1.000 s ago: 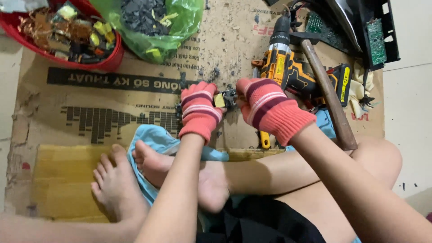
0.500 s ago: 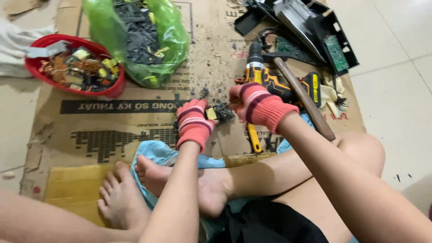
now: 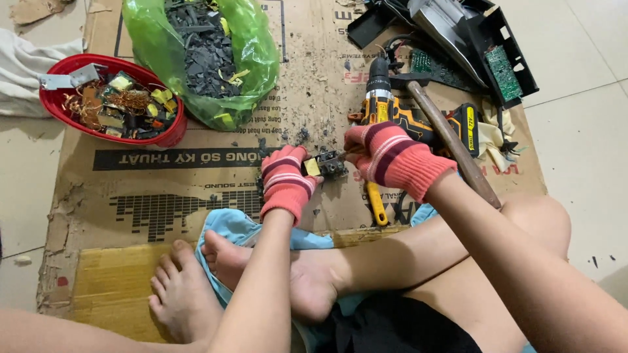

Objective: The person sits on a cardboard sheet and uses a hammer and a screwdriver to dismantle a small electronic component. They strike the object with the hammer and pry at it with the screwdriver, separating parts and placing them into a red bowl.

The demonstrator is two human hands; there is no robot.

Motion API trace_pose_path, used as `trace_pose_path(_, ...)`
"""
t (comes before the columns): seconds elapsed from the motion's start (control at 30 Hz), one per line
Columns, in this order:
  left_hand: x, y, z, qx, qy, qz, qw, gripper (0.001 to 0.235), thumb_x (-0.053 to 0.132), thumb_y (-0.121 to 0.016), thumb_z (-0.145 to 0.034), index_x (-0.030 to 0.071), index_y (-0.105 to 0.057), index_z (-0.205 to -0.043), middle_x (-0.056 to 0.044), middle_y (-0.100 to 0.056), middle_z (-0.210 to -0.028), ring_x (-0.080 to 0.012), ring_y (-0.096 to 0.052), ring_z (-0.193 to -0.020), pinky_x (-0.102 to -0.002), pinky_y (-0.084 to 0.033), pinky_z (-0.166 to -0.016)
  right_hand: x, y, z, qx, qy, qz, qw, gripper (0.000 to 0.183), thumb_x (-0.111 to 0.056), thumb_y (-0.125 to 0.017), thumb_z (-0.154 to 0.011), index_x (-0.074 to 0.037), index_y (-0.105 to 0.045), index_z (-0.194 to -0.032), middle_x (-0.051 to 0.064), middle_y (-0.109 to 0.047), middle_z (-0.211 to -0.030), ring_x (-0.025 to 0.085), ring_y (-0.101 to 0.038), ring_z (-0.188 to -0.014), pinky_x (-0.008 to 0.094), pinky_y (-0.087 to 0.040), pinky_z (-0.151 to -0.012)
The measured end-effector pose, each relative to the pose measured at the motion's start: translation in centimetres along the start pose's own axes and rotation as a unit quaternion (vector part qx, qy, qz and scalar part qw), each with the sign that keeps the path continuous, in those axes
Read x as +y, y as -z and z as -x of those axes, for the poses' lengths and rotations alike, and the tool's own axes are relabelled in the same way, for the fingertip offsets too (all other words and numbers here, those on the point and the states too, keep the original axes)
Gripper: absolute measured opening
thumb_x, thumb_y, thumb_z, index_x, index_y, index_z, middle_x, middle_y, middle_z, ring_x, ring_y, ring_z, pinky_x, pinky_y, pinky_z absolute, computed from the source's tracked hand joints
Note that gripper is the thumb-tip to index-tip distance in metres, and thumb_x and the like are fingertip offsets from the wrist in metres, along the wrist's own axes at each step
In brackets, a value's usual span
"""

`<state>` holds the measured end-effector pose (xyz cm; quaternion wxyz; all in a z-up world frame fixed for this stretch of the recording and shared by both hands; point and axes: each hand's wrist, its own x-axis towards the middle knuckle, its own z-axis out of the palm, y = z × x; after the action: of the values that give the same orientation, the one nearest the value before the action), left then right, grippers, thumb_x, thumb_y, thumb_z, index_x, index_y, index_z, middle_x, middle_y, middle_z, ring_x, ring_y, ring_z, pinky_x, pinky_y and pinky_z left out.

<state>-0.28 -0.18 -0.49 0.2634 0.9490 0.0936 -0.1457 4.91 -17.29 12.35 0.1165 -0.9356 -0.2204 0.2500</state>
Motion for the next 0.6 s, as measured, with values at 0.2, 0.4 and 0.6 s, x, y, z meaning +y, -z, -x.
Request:
trace_pose_path(0.2, -0.2, -0.5, -0.5, 0.008, 0.001, 0.004, 1.000, 0.043, 0.043, -0.081, -0.077, 0.031, -0.063, -0.115, 0.005, -0.061, -0.126, -0.0200, -0.053, -0.128, -0.042, -0.028, -0.120, -1.4, 1.5, -0.2, -0.031, -0.020, 0.012, 0.999, 0.021, 0.000, -0.062, -0.081, -0.012, -0.072, -0.095, 0.011, -0.074, -0.088, 0.032, -0.074, -0.092, 0.039, -0.059, -0.083)
trace_pose_path(0.4, -0.3, -0.9, -0.5, 0.020, -0.004, -0.009, 1.000, 0.042, 0.043, -0.081, -0.076, 0.032, -0.063, -0.113, 0.007, -0.061, -0.120, -0.0180, -0.054, -0.125, -0.041, -0.031, -0.118, -4.3, 1.8, -1.6, -0.110, -0.033, 0.125, 0.985, 0.030, -0.004, -0.062, -0.082, -0.021, -0.072, -0.104, 0.000, -0.075, -0.090, 0.025, -0.074, -0.090, 0.037, -0.060, -0.086)
trace_pose_path(0.6, -0.2, -1.5, 0.2, 0.071, -0.016, -0.012, 0.997, 0.027, 0.044, -0.069, -0.085, 0.030, -0.062, -0.107, 0.005, -0.061, -0.117, -0.0177, -0.056, -0.121, -0.040, -0.034, -0.116, -10.3, 4.9, -1.1, -0.220, -0.032, 0.250, 0.942, 0.029, -0.011, -0.054, -0.094, -0.016, -0.068, -0.119, 0.008, -0.074, -0.111, 0.028, -0.069, -0.102, 0.038, -0.050, -0.106)
